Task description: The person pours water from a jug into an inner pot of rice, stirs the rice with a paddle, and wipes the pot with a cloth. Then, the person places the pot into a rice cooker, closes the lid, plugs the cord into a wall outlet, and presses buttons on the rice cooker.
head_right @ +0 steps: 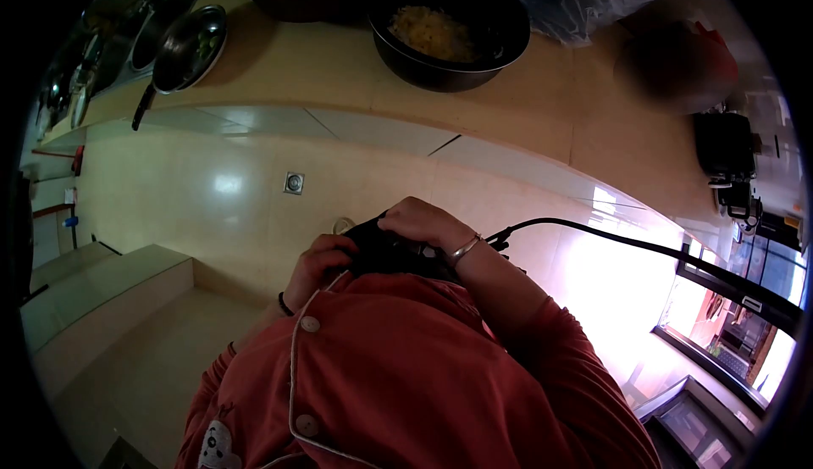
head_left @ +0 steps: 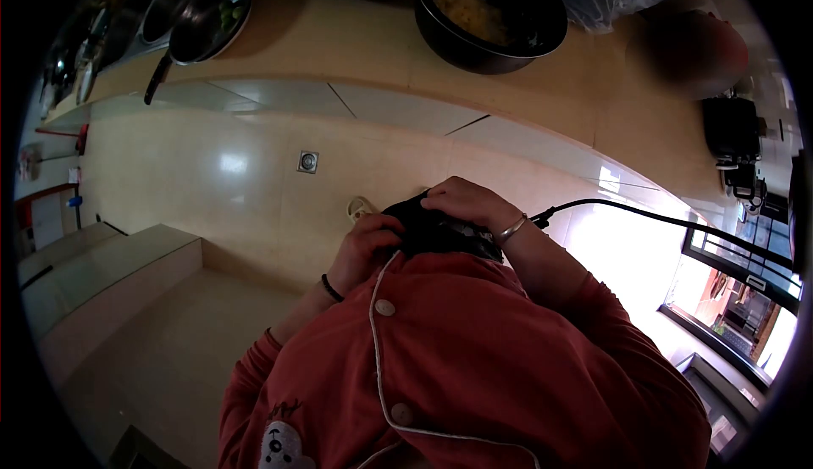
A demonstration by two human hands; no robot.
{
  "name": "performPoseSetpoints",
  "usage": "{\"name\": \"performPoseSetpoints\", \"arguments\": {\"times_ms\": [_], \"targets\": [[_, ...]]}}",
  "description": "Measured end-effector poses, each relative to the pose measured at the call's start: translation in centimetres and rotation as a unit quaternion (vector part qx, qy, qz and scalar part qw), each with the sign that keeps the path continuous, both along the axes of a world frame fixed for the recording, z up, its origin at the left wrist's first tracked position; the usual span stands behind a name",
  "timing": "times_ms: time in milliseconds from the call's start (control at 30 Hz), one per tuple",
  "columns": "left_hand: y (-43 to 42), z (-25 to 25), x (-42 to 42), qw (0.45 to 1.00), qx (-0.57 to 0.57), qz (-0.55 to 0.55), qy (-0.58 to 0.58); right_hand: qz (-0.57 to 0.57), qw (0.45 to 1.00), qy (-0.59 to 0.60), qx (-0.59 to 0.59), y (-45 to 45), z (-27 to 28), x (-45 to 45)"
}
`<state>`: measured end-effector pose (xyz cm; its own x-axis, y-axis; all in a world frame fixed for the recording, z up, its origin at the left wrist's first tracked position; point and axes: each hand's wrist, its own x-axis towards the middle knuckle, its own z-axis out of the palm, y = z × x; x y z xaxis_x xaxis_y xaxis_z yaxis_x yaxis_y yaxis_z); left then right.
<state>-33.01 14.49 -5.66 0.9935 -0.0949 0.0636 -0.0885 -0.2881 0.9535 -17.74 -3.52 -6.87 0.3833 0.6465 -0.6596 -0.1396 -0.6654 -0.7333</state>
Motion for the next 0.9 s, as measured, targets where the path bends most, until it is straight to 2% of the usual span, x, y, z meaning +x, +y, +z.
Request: {"name": "performPoseSetpoints", "arguments": {"times_ms": [100,167,200,267,500,567,667,800,867,900], "targets": [[0.2,-0.1,0.0,1.0,-0.004,-0.005,-0.008,0.006,0.999,0.036,-0.006,-0.2,-1.0,0.7],[0.4,0.3,0.2,1.0,0.004,-0.022,-0.006,-0.073,0.995,0.07,-0.01,-0.5,-1.2,0.7],[0.4,0.2,0.1,1.0,0.003,-0.022,-0.006,-0.073,0.995,0.07,-0.011,-0.5,-1.4,0.5],[0.5,0.0,0.1,1.0,0.004,-0.024,-0.004,-0.207,0.965,0.152,-0.049,-0.5,-1.5,0.3],[0.7,0.0,0.1,0.999,0.001,-0.033,0.02,-0.224,0.956,0.186,-0.044,-0.4,-0.9,0.3],[0.8,-0.2,0.2,0.999,-0.001,-0.043,-0.018,-0.293,0.921,0.254,-0.028,-0.6,-1.4,0.1],[1.0,-0.8,0.2,0.997,-0.013,-0.063,-0.029,-0.328,0.893,0.304,-0.041,-0.7,-2.1,-0.2],[1.1,-0.9,0.1,0.997,-0.014,-0.077,-0.018,-0.31,0.902,0.296,-0.043,-1.0,-1.8,-0.3],[1.0,-0.8,-0.2,0.997,-0.035,-0.044,0.059,-0.267,0.936,0.229,-0.004,-1.2,-1.8,-0.5],[0.9,-0.4,-0.2,0.997,-0.035,-0.044,0.058,-0.267,0.936,0.228,-0.005,-1.2,-1.8,-0.6]]}}
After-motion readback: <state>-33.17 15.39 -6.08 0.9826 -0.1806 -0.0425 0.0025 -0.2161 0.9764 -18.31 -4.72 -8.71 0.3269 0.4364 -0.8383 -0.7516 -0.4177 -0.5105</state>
